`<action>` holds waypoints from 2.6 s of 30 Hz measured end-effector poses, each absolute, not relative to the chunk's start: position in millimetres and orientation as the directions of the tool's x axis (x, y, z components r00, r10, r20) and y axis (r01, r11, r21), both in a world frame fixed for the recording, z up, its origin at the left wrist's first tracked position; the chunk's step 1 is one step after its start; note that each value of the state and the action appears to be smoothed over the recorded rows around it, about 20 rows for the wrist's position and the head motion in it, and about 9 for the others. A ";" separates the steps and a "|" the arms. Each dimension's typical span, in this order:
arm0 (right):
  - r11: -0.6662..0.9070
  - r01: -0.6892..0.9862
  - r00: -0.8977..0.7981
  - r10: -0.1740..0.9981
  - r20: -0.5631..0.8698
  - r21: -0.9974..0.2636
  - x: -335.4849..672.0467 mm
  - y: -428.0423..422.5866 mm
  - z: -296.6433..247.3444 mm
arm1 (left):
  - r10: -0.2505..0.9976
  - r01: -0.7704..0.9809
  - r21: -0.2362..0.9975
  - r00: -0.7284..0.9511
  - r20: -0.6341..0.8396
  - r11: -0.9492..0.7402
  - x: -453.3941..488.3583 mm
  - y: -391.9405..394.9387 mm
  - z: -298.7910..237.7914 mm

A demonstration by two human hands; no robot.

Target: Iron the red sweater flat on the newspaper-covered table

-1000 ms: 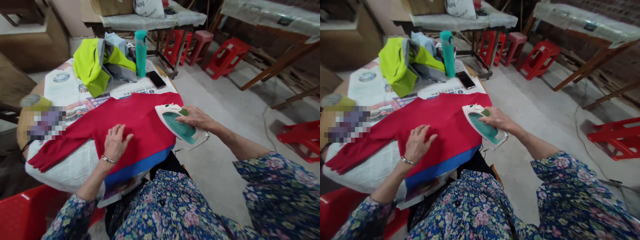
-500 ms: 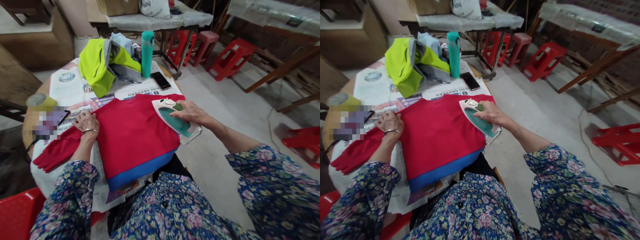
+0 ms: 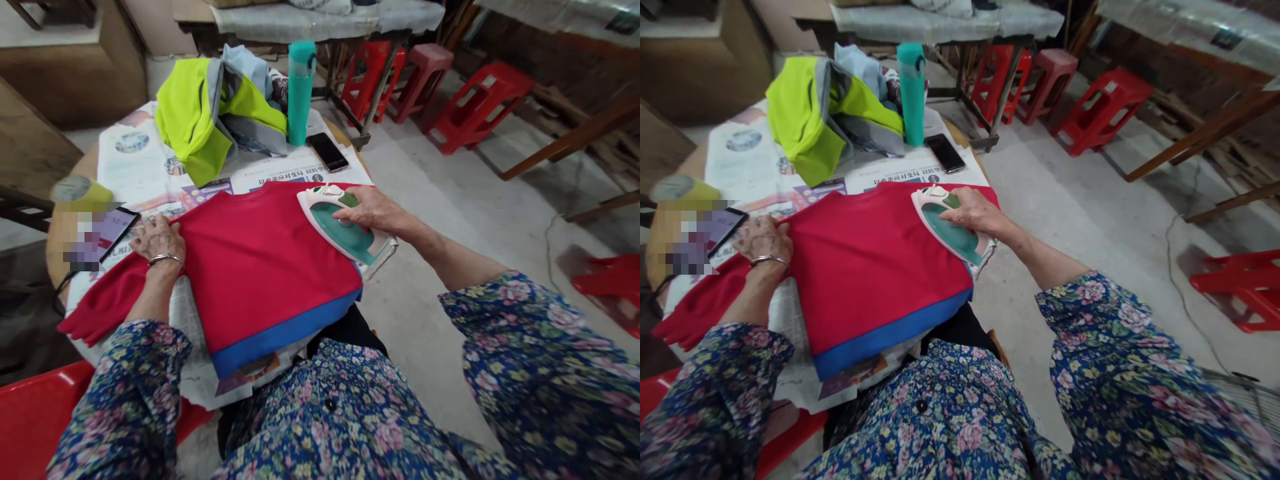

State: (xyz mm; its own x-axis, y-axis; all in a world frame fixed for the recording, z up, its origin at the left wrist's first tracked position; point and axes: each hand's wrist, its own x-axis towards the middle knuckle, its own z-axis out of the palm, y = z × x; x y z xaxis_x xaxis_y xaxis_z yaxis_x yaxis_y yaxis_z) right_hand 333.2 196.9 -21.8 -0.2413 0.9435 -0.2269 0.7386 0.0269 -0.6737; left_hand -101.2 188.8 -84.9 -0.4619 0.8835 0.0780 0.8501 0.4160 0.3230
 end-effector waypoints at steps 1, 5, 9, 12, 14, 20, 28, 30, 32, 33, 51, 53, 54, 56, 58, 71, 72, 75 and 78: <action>0.013 0.737 -0.228 0.946 -0.230 -0.676 335.1 200.7 -22.5 | 0.887 0.855 0.323 -0.453 0.085 0.406 -100.8 186.0 -83.7; 0.001 0.762 -0.172 0.964 -0.202 -0.647 340.5 209.6 -20.4 | 0.941 0.925 0.253 -0.320 0.111 0.285 -99.6 162.7 -81.1; 0.059 0.777 -0.198 0.968 -0.154 -0.626 341.0 195.9 -13.4 | 0.981 0.965 0.201 -0.186 0.058 0.171 -106.2 132.1 -86.1; 0.120 0.782 -0.246 0.961 -0.127 -0.612 335.7 172.4 -6.1 | 0.973 0.966 0.153 -0.221 0.069 0.209 -121.6 117.4 -91.7; 0.146 0.789 -0.279 0.950 -0.137 -0.598 326.1 156.0 -0.5 | 0.971 0.966 0.137 -0.231 0.062 0.221 -133.8 112.3 -94.4; 0.194 0.789 -0.442 0.838 -0.320 -0.583 276.0 127.0 2.5 | 0.977 0.985 0.164 -0.085 0.198 0.052 -134.3 96.6 -97.1; 0.273 0.738 -0.605 0.674 -0.424 -0.617 259.4 110.0 -1.5 | 0.814 0.780 0.232 0.565 0.137 -0.581 -91.9 51.1 -121.4; 0.228 0.750 -0.567 0.704 -0.428 -0.620 260.0 107.8 1.4 | 0.821 0.792 0.216 0.548 0.157 -0.570 -98.2 41.2 -125.0; 0.178 0.776 -0.496 0.766 -0.410 -0.605 258.1 109.0 1.8 | 0.829 0.801 0.212 0.538 0.152 -0.559 -105.6 34.3 -124.1; 0.169 0.789 -0.463 0.796 -0.390 -0.591 256.3 110.9 0.6 | 0.831 0.801 0.221 0.539 0.141 -0.557 -108.3 32.3 -122.0; 0.300 0.690 -0.653 0.651 -0.388 -0.659 263.3 71.0 -21.5 | 0.991 0.928 0.350 0.102 0.084 -0.125 29.1 291.6 -95.7; 0.251 0.710 -0.610 0.686 -0.396 -0.658 278.7 68.7 -23.1 | 0.997 0.933 0.355 0.039 0.062 -0.058 42.5 304.2 -100.6; 0.233 0.724 -0.587 0.702 -0.403 -0.650 286.1 68.9 -23.6 | 0.998 0.930 0.365 0.023 0.055 -0.042 46.5 308.1 -103.0; 0.221 0.746 -0.556 0.726 -0.404 -0.629 297.6 71.7 -23.8 | 0.999 0.923 0.384 0.020 0.049 -0.037 50.1 313.8 -107.7; 0.229 0.752 -0.545 0.743 -0.389 -0.618 302.9 76.8 -22.4 | 0.998 0.914 0.401 0.034 0.057 -0.055 49.3 319.2 -112.0; 0.221 0.748 -0.548 0.738 -0.394 -0.626 286.3 92.2 -20.2 | 0.953 0.916 0.286 0.229 0.199 -0.280 40.1 310.6 -125.7; 0.189 0.754 -0.526 0.748 -0.405 -0.629 290.0 91.7 -19.9 | 0.929 0.901 0.252 0.306 0.210 -0.354 38.2 303.2 -129.0; 0.055 0.789 -0.407 0.794 -0.452 -0.612 305.0 92.1 -14.5 | 0.877 0.865 0.156 0.458 0.144 -0.477 30.2 278.6 -140.0; -0.063 0.785 -0.269 0.861 -0.431 -0.616 323.1 97.1 -4.8 | 0.871 0.866 0.100 0.486 0.070 -0.490 24.4 254.3 -148.7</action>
State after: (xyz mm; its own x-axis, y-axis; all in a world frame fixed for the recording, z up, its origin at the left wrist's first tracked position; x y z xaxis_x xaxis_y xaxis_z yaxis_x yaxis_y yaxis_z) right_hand 323.1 97.1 -4.8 -0.2689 0.8614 -0.4310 0.7850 -0.0634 -0.6163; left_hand 24.4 254.3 -148.7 0.4855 0.8714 0.0695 0.8658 -0.4904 0.0999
